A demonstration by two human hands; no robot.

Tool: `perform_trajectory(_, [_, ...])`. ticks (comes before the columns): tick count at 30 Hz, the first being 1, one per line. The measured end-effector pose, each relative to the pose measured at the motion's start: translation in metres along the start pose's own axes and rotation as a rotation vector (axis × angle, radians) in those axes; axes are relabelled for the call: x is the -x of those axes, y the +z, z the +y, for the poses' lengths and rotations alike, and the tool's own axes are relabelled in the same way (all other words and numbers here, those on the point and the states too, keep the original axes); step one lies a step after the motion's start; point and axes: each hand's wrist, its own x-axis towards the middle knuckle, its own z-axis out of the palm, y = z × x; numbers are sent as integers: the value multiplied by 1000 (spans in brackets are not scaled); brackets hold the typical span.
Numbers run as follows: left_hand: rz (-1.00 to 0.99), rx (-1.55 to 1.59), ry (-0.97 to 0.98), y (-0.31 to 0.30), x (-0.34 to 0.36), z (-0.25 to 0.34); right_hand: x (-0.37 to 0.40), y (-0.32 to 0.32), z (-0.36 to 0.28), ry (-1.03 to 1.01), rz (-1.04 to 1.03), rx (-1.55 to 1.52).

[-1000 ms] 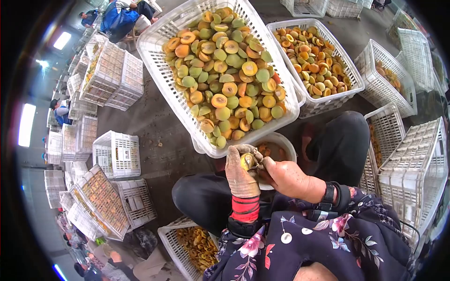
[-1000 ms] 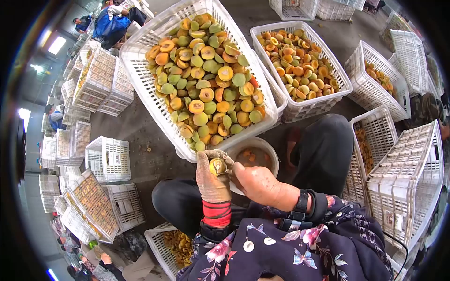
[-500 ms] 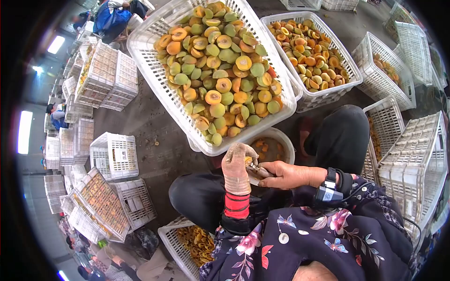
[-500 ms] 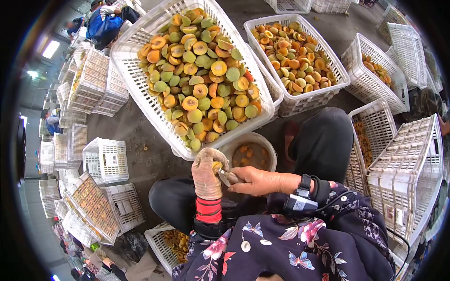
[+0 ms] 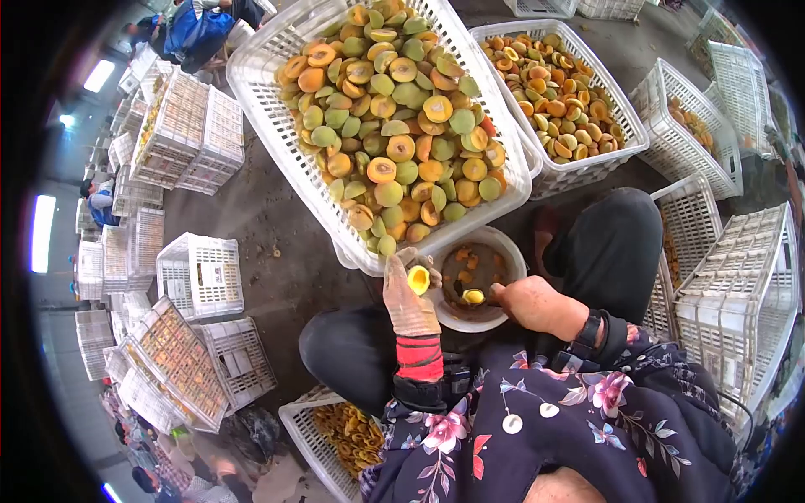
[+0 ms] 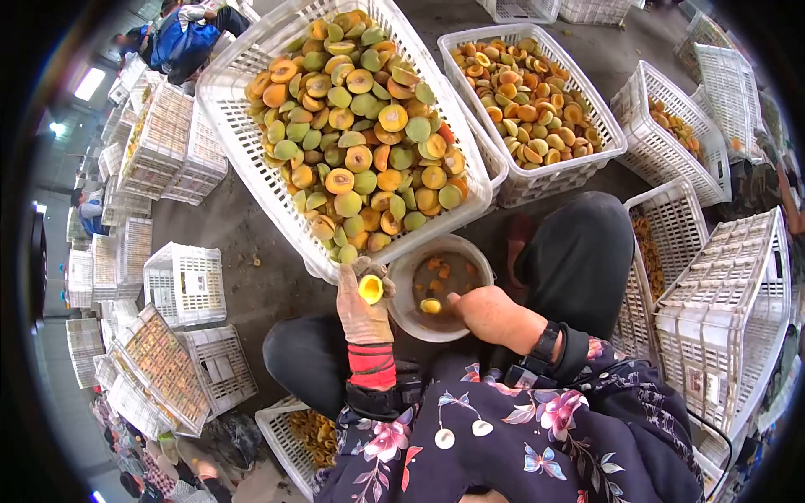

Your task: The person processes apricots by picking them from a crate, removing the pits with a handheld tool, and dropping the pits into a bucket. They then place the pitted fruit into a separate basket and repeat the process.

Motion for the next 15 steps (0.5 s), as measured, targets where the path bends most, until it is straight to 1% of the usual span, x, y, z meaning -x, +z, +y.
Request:
perform_trajectory(1, [26, 20, -56, -3, -2, -4, 1, 2, 4, -35, 24, -26])
perform_trajectory(2, [26, 21, -56, -3, -1, -8, 1, -5, -1, -70, 45, -53])
perform_trajectory(3, [4, -39, -40, -1, 2, -14, -3, -9, -7, -90, 147, -103])
perform_trajectory(4, [-20, -98, -18, -1, 2, -18, -7, -13, -15, -92, 151, -101])
perform_trajectory(5, [-108, -175, -2, -3, 3, -21, -12, -17, -23, -86, 265, -199])
perform_trajectory(6, [-199, -122, -118, -5, 3, -24, -17, -20, -28, -79, 377, -299])
perform_trajectory(7, [-239, -156, -78, -5, 2, -30, -24, -15, -28, -125, 455, -370])
perform_trajectory(9, [-324, -252, -12, 1, 7, -31, -34, -8, -20, -136, 462, -390])
perform_trajectory(10, [-331, -281, 23, 4, 9, -30, -38, -7, -15, -143, 470, -410])
perform_trajectory(11, [-291, -259, -15, 1, 5, -33, -36, -20, -17, -124, 502, -482])
perform_trajectory(12, [-252, -237, -56, -1, 2, -33, -39, -27, -7, -127, 542, -448])
perform_trajectory(13, [-254, -232, -53, -4, 0, -34, -41, -38, 5, -119, 617, -505])
perform_trajectory(14, [-225, -128, -144, -3, 0, -31, -38, -63, 13, -78, 737, -431])
perform_trajectory(15, [-194, -25, -236, -3, -1, -29, -43, -85, 30, -4, 818, -264])
